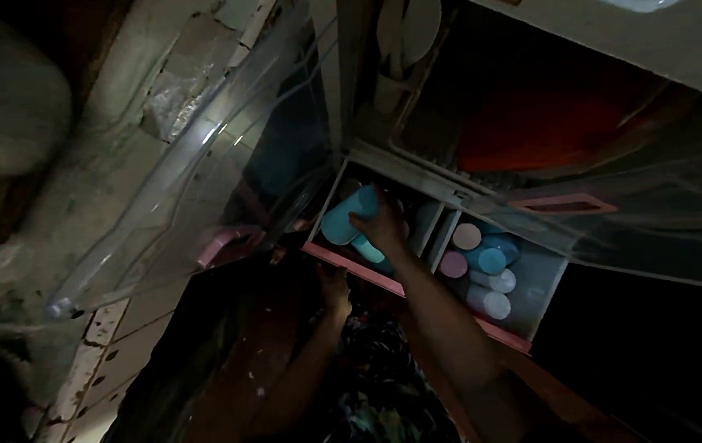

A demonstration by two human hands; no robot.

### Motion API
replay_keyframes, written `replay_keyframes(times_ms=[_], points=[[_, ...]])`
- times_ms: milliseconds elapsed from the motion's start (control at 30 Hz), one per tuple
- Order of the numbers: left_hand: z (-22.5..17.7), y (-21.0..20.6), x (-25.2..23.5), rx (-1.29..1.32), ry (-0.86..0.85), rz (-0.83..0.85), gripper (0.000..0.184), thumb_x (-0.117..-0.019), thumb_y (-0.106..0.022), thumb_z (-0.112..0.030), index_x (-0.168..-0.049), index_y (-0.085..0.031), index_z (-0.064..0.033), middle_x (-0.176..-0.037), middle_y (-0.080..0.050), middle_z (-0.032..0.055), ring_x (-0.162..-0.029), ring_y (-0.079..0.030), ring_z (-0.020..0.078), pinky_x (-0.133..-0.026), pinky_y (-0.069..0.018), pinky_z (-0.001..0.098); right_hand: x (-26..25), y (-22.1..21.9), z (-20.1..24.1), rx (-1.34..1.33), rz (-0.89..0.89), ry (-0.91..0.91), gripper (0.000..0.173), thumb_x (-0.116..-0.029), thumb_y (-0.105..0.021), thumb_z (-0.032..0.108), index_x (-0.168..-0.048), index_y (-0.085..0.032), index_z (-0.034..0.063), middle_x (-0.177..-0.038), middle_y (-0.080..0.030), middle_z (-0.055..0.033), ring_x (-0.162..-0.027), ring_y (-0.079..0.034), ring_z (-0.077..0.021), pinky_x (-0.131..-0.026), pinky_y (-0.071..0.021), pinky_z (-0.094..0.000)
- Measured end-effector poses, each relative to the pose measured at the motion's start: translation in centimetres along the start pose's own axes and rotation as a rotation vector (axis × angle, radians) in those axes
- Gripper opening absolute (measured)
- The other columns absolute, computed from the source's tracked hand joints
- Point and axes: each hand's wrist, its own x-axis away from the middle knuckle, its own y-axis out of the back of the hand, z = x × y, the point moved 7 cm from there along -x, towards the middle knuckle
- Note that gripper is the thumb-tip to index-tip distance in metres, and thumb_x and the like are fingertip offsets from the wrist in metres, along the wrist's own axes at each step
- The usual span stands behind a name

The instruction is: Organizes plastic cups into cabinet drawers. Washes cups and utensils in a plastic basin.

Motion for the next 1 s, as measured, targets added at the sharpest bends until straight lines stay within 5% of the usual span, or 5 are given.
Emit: replay_keyframes(times_ms=[267, 367, 433, 567, 1000], points=[[-0.1, -2.1, 0.1, 0.097, 0.173, 0.047, 0.051, -0.1084, -0.049, -0.018, -0.154, -0.027, -0.0095, -0.119, -0.053, 0.0228, -0.093, -0.057, 0.0293, -0.077, -0.0508, 0.0444, -1.6, 1.7, 0.5, 0.038, -0.118, 0.077, 0.078, -0.0859, -0.083, 0.024, -0.15, -0.046, 0.0024, -0.14, -0.055, -0.028, -0.125, -0.057, -0.0443, -0.1, -0.049, -0.0609], [-1.7, -1.2, 1.1, 0.018, -0.139, -0.01, 0.079, -0.1016, -0.059, -0.004, -0.162, -0.008, -0.0046, -0.159, -0.031, 0.0266, -0.139, -0.043, 0.032, -0.108, -0.0433, 0.0446, -1.7, 0.5, -1.5, 0.007, -0.12, 0.124, 0.082, -0.0848, -0.085, 0.02, -0.152, -0.042, 0.0004, -0.15, -0.047, -0.0288, -0.136, -0.049, -0.0446, -0.109, -0.0438, -0.0593], [-3.4, -1.3, 2.3, -0.279, -0.565, -0.013, 0.092, -0.0914, -0.068, -0.006, -0.158, -0.008, 0.0133, -0.165, -0.009, 0.0361, -0.155, -0.015, 0.043, -0.125, -0.0169, 0.0519, -1.6, 0.2, -2.8, 0.0, -0.116, 0.124, 0.082, -0.0837, -0.086, 0.019, -0.151, -0.042, -0.0021, -0.149, -0.047, -0.0299, -0.136, -0.049, -0.0441, -0.11, -0.044, -0.0574], [-3.3, -4.7, 2.1, -1.006, -0.56, 0.236, 0.071, -0.1005, -0.059, -0.033, -0.159, -0.033, -0.0014, -0.167, -0.021, 0.0241, -0.156, -0.011, 0.0439, -0.115, -0.0014, 0.0775, -0.9, -0.1, -3.6, -0.002, -0.075, 0.094, 0.081, -0.0841, -0.085, 0.017, -0.151, -0.043, -0.0014, -0.148, -0.048, -0.0306, -0.135, -0.05, -0.0445, -0.108, -0.0447, -0.0568], [2.5, -9.6, 6.9, -1.253, -0.716, 0.67, 0.057, -0.0993, -0.062, -0.03, -0.147, -0.051, -0.0002, -0.151, -0.051, 0.0228, -0.148, -0.038, 0.04, -0.118, -0.0057, 0.0751, -1.9, -5.4, 0.7, 0.207, 0.195, 0.262, 0.079, -0.0894, -0.081, 0.025, -0.157, -0.042, 0.0111, -0.153, -0.045, -0.0255, -0.132, -0.054, -0.0431, -0.103, -0.0503, -0.0555]])
